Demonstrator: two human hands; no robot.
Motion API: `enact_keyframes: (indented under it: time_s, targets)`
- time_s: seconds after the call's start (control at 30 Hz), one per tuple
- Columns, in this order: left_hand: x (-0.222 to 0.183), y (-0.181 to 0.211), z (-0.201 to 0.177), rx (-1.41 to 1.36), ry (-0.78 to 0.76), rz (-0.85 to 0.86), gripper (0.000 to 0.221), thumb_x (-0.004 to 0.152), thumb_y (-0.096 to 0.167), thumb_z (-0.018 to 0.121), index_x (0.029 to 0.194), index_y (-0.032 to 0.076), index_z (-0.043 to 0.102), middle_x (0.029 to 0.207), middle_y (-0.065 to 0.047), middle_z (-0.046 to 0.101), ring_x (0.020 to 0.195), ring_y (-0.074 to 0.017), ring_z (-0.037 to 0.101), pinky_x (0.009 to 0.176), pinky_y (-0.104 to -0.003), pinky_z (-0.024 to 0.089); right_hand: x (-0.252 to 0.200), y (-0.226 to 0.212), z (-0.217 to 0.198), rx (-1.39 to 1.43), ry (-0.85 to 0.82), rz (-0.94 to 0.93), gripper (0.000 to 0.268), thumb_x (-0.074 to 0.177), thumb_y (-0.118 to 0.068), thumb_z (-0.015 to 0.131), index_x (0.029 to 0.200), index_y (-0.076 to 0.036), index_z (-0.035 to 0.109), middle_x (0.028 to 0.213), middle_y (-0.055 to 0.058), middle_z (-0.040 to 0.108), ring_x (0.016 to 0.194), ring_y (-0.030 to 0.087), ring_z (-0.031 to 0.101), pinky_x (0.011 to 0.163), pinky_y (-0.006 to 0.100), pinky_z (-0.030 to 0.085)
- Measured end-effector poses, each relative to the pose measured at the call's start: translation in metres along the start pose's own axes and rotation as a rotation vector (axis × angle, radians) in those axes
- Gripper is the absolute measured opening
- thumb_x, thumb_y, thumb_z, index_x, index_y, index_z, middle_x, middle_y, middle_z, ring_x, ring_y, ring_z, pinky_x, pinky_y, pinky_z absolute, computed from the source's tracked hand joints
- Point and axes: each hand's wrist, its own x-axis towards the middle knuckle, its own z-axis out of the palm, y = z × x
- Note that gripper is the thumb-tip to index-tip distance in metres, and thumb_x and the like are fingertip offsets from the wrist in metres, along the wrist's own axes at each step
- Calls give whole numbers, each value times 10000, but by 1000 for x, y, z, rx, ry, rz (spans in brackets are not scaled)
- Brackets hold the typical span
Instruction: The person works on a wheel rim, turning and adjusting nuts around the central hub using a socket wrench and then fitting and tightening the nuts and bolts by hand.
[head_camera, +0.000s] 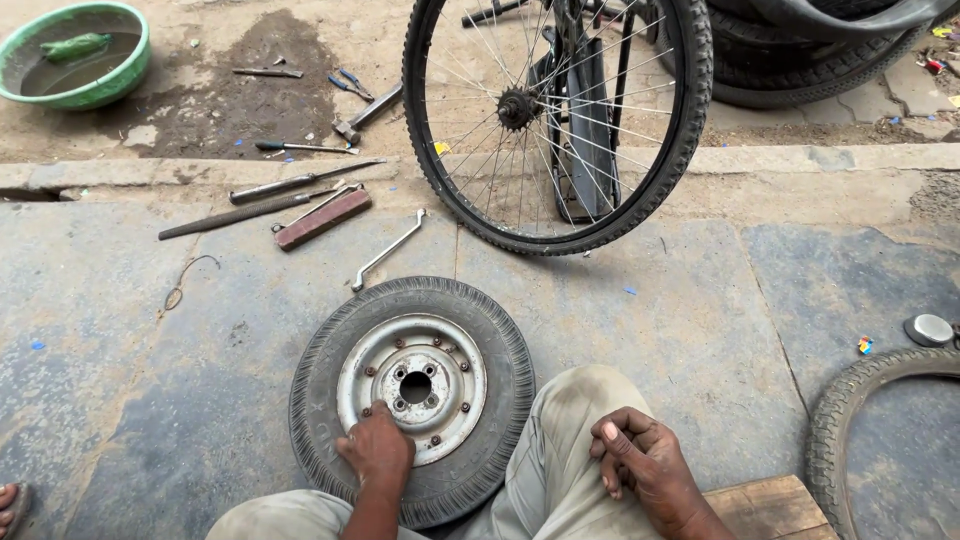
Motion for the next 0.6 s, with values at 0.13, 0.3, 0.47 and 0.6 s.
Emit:
enact_keyframes:
  time_s: [0.13, 0.3, 0.47, 0.6]
  targets:
    - [1, -4, -1, 21, -35, 57, 479, 954, 98, 537, 1429, 142, 493, 1090, -137, 745, 1126, -269, 697, 1036, -491, 382, -2, -9, 7, -6, -35, -29, 281, 943, -236, 641, 980, 41, 673, 766, 115, 662, 476, 142, 562, 413, 284, 448]
    - [6, -2, 8, 56, -18, 134, 466, 973, 67, 498, 1432, 32, 427, 1057, -140, 752, 1123, -282, 689, 1068, -519, 396, -4, -10, 7, -25, -22, -21, 274, 952, -233, 629, 982, 37, 671, 768, 119, 658, 477, 141, 554, 411, 287, 446]
    - [9, -2, 15, 68, -26, 151, 420, 965, 60, 520, 1378, 27, 447, 1091, -162, 738, 1119, -297, 706, 1089, -491, 427, 0, -7, 2, -16, -9, -8, 266, 929, -218, 655, 993, 39, 676, 766, 130, 660, 474, 148, 560, 416, 292, 449]
    - [7, 5, 5, 57, -49, 131, 392, 997, 99, 522, 1382, 54, 462, 1151, -157, 727, 1148, -293, 699, 1060, -498, 461, 7, -3, -4, -56, 25, 54, 295, 929, -242, 668, 996, 46, 673, 759, 143, 653, 459, 167, 548, 404, 312, 442]
